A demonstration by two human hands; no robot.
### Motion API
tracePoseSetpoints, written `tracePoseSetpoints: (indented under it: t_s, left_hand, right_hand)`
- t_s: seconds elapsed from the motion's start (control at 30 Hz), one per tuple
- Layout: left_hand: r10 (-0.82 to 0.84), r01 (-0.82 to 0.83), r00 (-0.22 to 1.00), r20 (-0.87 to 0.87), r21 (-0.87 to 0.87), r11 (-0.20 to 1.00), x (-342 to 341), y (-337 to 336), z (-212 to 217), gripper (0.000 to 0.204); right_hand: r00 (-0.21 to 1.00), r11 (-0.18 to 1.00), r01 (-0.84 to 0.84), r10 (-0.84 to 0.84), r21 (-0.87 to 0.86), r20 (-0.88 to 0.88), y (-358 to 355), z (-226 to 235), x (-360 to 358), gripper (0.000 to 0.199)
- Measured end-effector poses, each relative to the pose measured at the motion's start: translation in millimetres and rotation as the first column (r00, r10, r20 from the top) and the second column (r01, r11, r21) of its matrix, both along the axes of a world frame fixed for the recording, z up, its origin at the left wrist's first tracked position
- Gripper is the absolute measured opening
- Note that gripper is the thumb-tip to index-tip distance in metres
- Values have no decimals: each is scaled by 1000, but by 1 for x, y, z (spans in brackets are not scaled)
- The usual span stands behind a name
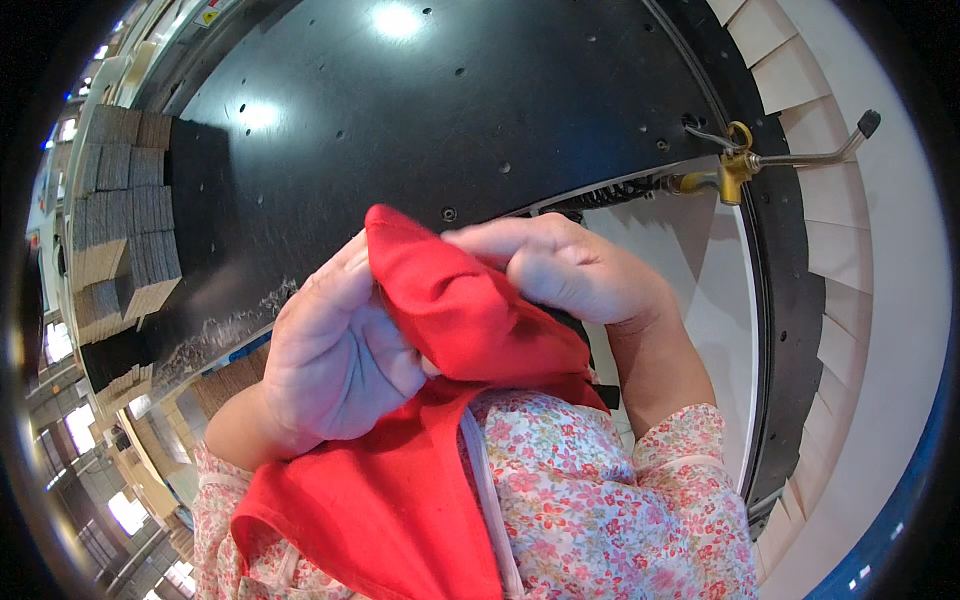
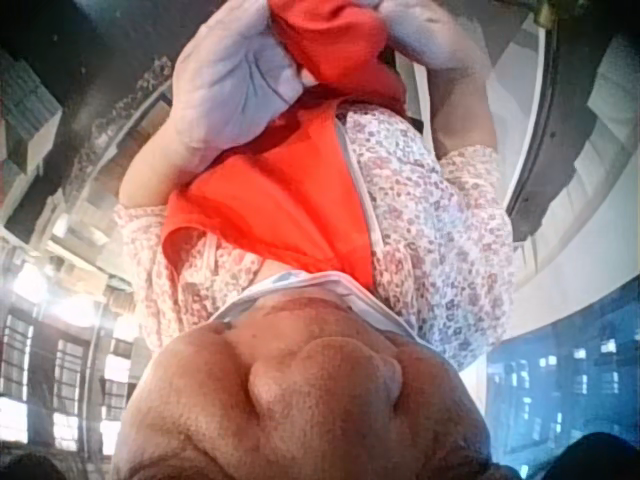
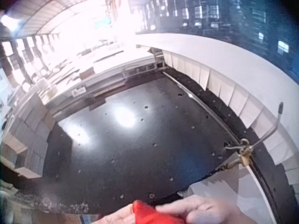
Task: The person uses an air nozzle to blow air onto a dark rectangular panel and then repeatedly picks up similar panels from one stack and places them onto a blue pallet.
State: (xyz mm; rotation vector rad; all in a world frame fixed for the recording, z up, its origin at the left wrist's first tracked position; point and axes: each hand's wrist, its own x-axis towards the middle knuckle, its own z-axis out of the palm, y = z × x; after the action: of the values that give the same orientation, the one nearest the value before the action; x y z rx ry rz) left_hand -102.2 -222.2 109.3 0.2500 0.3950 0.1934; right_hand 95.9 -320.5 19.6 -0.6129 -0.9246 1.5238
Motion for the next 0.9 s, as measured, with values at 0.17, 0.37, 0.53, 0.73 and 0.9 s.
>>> tracePoseSetpoints:
  t_s: [0.17, 0.37, 0.53, 0.73, 0.9]
  left_hand:
    - [-209, 281, 951, -227, 355, 892, 1, 2, 11, 35]
    - [-496, 488, 842, -213, 694, 530, 8, 12, 19, 30]
    - [-389, 398, 913, -125, 486, 778, 4, 16, 35, 29]
    - [-139, 157, 987, -85, 284, 946, -12, 11, 40, 39]
    - [-59, 97, 993, -103, 425, 900, -22, -1, 30, 34]
  right_hand:
    - [949, 977, 202, -176, 74, -262, -2, 2, 5, 28]
    - [867, 928, 372, -343, 11, -360, 15, 61, -8, 35]
    - [860, 870, 448, -482, -209, -165, 43, 94, -24, 45]
    - [957, 986, 129, -97, 101, -274, 32, 41, -7, 55]
    - [834, 873, 172, 117, 456, -539, 32, 53, -21, 32]
